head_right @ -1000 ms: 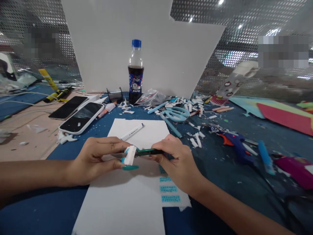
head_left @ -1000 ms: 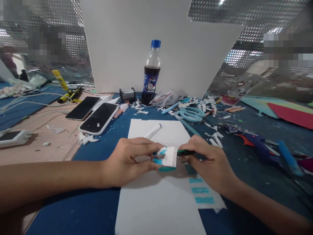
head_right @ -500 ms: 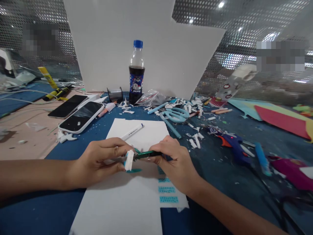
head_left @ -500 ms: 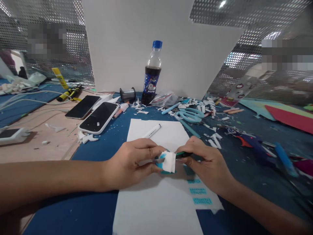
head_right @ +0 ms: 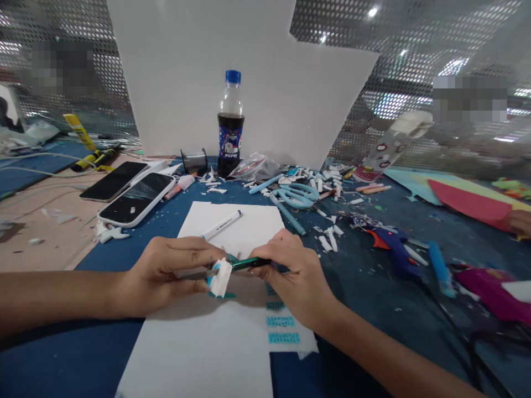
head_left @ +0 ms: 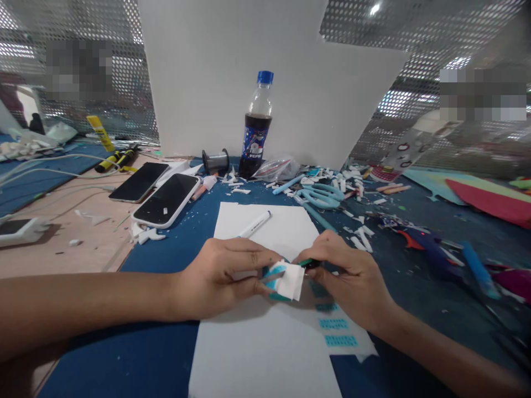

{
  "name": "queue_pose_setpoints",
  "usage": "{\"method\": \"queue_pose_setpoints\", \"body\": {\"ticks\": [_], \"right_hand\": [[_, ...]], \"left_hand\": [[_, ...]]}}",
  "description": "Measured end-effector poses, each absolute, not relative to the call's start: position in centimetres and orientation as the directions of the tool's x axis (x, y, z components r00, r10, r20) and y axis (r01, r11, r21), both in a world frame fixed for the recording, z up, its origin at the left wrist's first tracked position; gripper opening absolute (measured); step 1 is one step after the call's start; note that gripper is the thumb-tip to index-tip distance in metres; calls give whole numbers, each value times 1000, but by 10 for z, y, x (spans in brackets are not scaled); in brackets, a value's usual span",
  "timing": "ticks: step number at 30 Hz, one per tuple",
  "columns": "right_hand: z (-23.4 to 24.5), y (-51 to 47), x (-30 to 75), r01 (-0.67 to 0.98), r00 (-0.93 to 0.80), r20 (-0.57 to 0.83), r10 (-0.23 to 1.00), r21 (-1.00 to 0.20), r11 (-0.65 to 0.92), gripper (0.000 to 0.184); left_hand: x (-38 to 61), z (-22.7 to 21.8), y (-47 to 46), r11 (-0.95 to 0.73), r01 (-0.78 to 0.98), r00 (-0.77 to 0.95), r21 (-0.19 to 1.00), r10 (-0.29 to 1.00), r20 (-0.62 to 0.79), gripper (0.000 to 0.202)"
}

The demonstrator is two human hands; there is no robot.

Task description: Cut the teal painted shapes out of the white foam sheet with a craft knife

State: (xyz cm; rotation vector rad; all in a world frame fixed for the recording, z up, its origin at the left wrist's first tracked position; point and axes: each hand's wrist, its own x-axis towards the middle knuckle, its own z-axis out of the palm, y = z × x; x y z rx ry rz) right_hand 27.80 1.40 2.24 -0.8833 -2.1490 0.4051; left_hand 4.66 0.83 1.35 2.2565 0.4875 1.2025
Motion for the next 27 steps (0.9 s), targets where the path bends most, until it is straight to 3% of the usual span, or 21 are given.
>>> {"method": "queue_pose_setpoints", "body": {"ticks": [14, 20, 24, 27], "right_hand": [[20, 17, 280, 456, -472, 499, 727, -567, 686, 35], [22, 15, 277, 351, -336, 481, 809, -734, 582, 27], [25, 20, 277, 501, -209, 381, 900, -749, 434, 33], [26, 27, 284, 664, -192, 320, 928, -653, 363, 34]], "left_hand": [[47, 15, 7, -800, 135, 529, 585, 557, 640, 24], [50, 15, 10, -807, 201, 607, 555, 548, 576, 22], [50, 15, 10, -721, 302, 563, 624, 663, 494, 26], [50, 15, 8, -663, 350, 500, 662, 729, 467, 26]]}}
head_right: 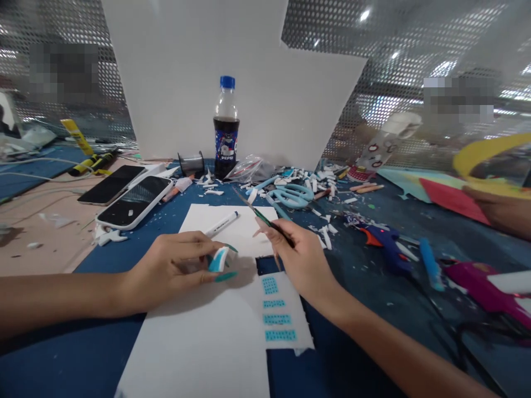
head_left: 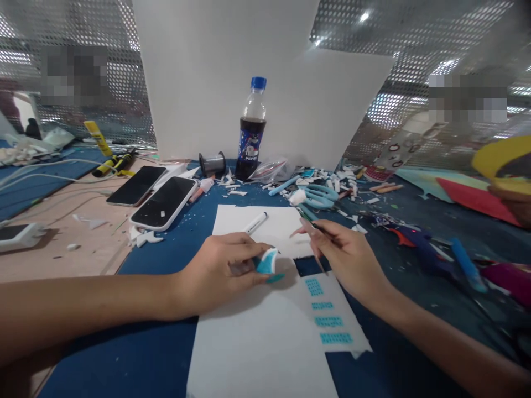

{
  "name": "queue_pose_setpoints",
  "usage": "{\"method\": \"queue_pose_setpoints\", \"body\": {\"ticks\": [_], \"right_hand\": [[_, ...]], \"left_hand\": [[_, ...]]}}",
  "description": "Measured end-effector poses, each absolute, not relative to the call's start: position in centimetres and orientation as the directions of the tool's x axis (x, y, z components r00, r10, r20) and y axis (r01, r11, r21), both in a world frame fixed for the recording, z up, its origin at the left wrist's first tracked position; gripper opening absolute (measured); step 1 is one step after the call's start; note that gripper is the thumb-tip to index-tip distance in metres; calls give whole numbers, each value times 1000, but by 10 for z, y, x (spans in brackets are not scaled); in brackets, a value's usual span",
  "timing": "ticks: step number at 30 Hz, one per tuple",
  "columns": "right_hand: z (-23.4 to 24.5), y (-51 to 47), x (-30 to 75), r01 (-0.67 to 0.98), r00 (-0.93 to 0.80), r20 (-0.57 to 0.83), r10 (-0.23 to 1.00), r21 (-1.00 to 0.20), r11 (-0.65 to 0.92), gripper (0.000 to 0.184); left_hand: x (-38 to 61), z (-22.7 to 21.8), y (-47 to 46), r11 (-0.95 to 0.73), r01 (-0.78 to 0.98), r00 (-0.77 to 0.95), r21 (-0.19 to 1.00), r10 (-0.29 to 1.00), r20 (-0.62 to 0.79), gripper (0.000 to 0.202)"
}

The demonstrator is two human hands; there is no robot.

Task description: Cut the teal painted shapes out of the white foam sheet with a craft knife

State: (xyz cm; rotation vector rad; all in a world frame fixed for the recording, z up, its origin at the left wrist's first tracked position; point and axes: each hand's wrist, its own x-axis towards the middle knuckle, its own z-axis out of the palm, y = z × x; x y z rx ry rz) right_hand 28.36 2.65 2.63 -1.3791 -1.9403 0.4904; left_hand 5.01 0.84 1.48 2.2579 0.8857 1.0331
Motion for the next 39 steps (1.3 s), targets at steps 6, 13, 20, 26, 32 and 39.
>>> {"method": "queue_pose_setpoints", "body": {"ticks": [6, 13, 20, 26, 32, 39], "right_hand": [[29, 41, 305, 913, -359, 524, 773, 25, 407, 39], [27, 44, 307, 853, -518, 491, 700, 349, 387, 61], [18, 44, 305, 872, -457, 454, 764, 61, 485, 35], [19, 43, 306, 886, -410, 470, 782, 2, 463, 22], [21, 41, 304, 810, -312, 611, 727, -229, 540, 28], [31, 22, 292, 586, -464, 563, 684, -384, 714, 16]], "left_hand": [[51, 14, 8, -630, 388, 428, 672, 769, 475, 27], [53, 19, 8, -620, 462, 422, 634, 782, 458, 25], [53, 15, 7, -637, 444, 421, 631, 769, 481, 25], [52, 12, 8, -617, 440, 428, 653, 783, 452, 26], [51, 13, 10, -603, 453, 416, 657, 795, 443, 28], [50, 15, 10, -530, 342, 394, 776, 831, 393, 31]]}}
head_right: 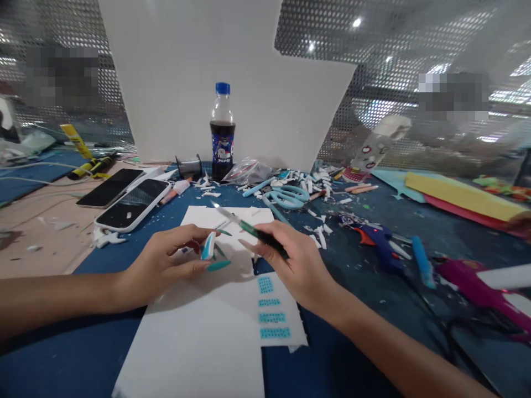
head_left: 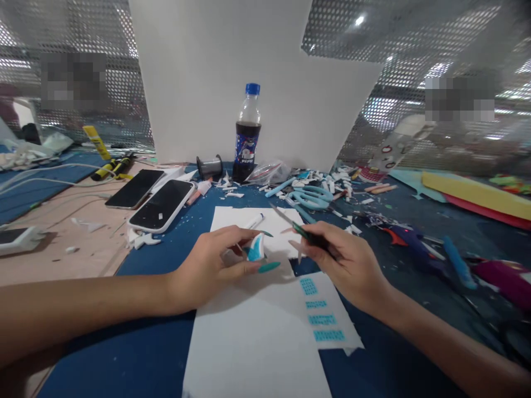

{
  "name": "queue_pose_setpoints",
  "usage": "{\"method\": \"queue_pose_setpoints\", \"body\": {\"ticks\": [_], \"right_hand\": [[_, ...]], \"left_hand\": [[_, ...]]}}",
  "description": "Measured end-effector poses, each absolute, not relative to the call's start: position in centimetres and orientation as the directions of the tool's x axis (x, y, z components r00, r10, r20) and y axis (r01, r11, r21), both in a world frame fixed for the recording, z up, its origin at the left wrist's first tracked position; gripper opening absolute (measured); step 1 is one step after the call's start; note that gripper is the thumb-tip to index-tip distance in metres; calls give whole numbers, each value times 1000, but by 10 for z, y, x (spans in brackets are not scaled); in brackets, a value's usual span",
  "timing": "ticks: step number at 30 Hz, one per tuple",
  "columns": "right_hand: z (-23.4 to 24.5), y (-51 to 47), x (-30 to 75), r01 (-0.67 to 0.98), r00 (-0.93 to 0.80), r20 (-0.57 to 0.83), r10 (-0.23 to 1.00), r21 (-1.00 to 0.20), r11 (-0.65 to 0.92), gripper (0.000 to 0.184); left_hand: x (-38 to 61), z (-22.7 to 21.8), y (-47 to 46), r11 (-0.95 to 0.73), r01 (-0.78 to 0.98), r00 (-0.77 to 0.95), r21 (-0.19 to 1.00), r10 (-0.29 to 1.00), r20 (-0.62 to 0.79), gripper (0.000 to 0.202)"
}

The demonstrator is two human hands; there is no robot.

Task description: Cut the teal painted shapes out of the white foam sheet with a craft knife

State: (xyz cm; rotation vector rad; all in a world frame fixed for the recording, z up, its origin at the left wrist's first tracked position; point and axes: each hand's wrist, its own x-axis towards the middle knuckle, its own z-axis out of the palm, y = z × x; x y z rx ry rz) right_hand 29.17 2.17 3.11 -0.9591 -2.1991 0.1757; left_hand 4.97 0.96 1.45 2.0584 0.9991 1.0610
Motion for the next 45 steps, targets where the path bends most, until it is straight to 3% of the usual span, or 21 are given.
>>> {"method": "queue_pose_setpoints", "body": {"ticks": [4, 9, 22, 37, 45], "right_hand": [[31, 15, 288, 460, -616, 493, 615, -408, 788, 19], [28, 15, 286, 422, -678, 486, 551, -357, 833, 19], [19, 20, 291, 366, -705, 472, 530, -398, 841, 26], [23, 20, 291, 368, -699, 485, 526, -386, 846, 21], [23, 19, 290, 378, -696, 492, 524, -370, 849, 19]], "left_hand": [[48, 12, 10, -610, 299, 406, 734, 777, 481, 32], [45, 9, 12, -680, 258, 426, 686, 718, 551, 37], [43, 11, 13, -724, 227, 454, 651, 670, 587, 33], [43, 6, 15, -729, 201, 430, 654, 666, 610, 34], [43, 3, 15, -706, 196, 409, 680, 689, 598, 44]]}}
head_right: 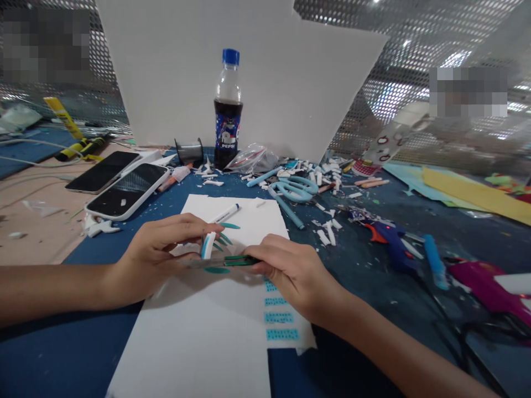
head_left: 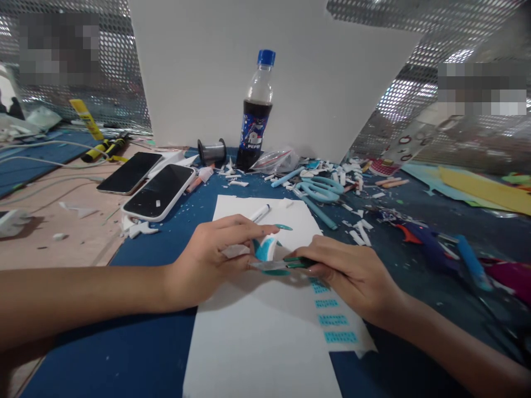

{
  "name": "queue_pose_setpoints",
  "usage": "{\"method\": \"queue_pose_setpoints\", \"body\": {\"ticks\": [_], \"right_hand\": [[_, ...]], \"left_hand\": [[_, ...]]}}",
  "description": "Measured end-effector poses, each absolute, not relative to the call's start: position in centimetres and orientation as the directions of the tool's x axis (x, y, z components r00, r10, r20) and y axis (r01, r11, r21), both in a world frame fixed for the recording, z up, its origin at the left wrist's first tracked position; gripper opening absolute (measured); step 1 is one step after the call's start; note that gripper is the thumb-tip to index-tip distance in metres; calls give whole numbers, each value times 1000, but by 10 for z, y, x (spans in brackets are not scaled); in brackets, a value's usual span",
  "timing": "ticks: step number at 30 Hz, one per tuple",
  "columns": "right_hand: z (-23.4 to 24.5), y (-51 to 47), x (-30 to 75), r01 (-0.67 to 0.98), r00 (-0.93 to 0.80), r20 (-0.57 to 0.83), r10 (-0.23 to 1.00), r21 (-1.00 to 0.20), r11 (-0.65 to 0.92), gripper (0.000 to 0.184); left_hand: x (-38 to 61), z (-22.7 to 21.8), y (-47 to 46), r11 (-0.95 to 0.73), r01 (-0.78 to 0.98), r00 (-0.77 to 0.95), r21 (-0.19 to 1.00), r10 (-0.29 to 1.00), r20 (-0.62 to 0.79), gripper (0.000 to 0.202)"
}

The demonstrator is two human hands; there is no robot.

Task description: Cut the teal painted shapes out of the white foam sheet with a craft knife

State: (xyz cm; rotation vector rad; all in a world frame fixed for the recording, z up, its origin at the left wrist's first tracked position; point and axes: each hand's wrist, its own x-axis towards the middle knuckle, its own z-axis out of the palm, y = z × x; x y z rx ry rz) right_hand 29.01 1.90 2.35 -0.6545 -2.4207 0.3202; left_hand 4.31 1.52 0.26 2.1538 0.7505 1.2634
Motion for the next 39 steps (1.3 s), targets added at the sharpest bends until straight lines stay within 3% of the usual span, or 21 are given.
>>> {"method": "queue_pose_setpoints", "body": {"ticks": [21, 26, 39], "right_hand": [[23, 17, 285, 383, -675, 524, 519, -351, 854, 20], [25, 16, 282, 398, -665, 533, 523, -340, 852, 20], [24, 23, 291, 367, -692, 519, 502, -346, 863, 24]], "left_hand": [[47, -3, 15, -629, 132, 372, 766, 747, 550, 35], [46, -3, 14, -647, 206, 391, 734, 743, 544, 37], [44, -4, 13, -645, 113, 419, 756, 721, 552, 44]]}}
